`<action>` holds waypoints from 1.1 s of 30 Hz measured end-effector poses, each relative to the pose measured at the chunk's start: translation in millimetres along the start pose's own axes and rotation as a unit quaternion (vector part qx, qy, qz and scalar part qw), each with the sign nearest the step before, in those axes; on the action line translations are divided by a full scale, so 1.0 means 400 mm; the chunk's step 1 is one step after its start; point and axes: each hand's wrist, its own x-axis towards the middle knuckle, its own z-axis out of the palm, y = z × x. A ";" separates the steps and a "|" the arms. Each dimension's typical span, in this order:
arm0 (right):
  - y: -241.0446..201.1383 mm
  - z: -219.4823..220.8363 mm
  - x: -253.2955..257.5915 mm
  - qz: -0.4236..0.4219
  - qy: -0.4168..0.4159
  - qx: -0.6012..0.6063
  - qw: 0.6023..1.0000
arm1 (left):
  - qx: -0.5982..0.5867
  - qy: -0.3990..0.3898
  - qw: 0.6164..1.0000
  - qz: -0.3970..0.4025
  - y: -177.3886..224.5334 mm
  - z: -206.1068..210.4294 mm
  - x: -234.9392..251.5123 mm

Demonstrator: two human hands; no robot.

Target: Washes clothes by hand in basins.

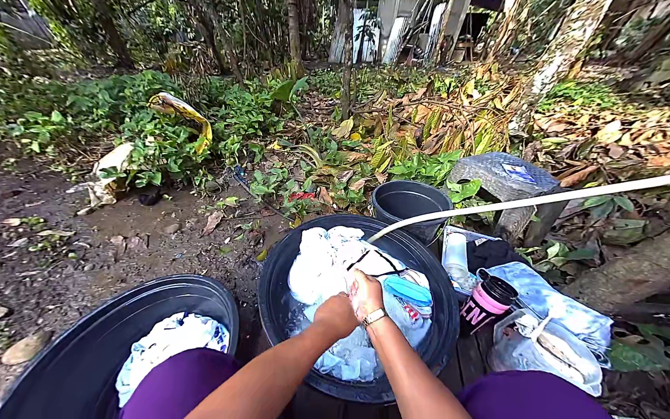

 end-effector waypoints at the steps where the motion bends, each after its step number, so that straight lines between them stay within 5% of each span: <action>1: 0.010 0.003 -0.003 0.014 0.018 -0.005 1.000 | 0.018 0.003 0.999 -0.028 0.006 0.010 -0.003; 4: 0.010 0.005 -0.005 0.029 -0.008 0.062 0.998 | 0.019 0.016 0.998 -0.055 0.002 -0.004 0.001; 8: -0.042 -0.019 0.010 -0.020 -0.148 0.151 0.977 | 0.016 0.106 0.994 -0.035 -0.020 -0.160 -0.048; 12: 0.006 -0.088 0.079 0.036 -0.115 -0.155 0.980 | -0.022 0.256 0.963 -0.081 -0.174 -0.338 -0.107; 15: 0.130 -0.151 0.125 0.112 -0.135 -0.432 0.884 | -0.057 0.351 0.921 -0.159 -0.346 -0.411 -0.172; 20: 0.254 -0.183 0.129 0.147 -0.184 -0.583 0.778 | -0.071 0.307 0.885 -0.343 -0.613 -0.369 -0.255; 23: 0.248 -0.172 0.151 0.090 -0.196 -0.521 0.826 | -0.027 0.207 0.887 -0.412 -0.621 -0.349 -0.261; 26: 0.133 -0.121 0.123 0.040 -0.198 -0.383 0.901 | -0.029 0.224 0.931 -0.285 -0.505 -0.392 -0.248; 29: 0.005 -0.078 0.073 -0.044 -0.257 -0.323 0.910 | -0.049 0.162 0.983 -0.069 -0.350 -0.410 -0.185; 33: -0.123 -0.077 0.010 -0.146 -0.295 -0.185 0.926 | -0.103 0.037 0.986 0.128 -0.170 -0.313 -0.086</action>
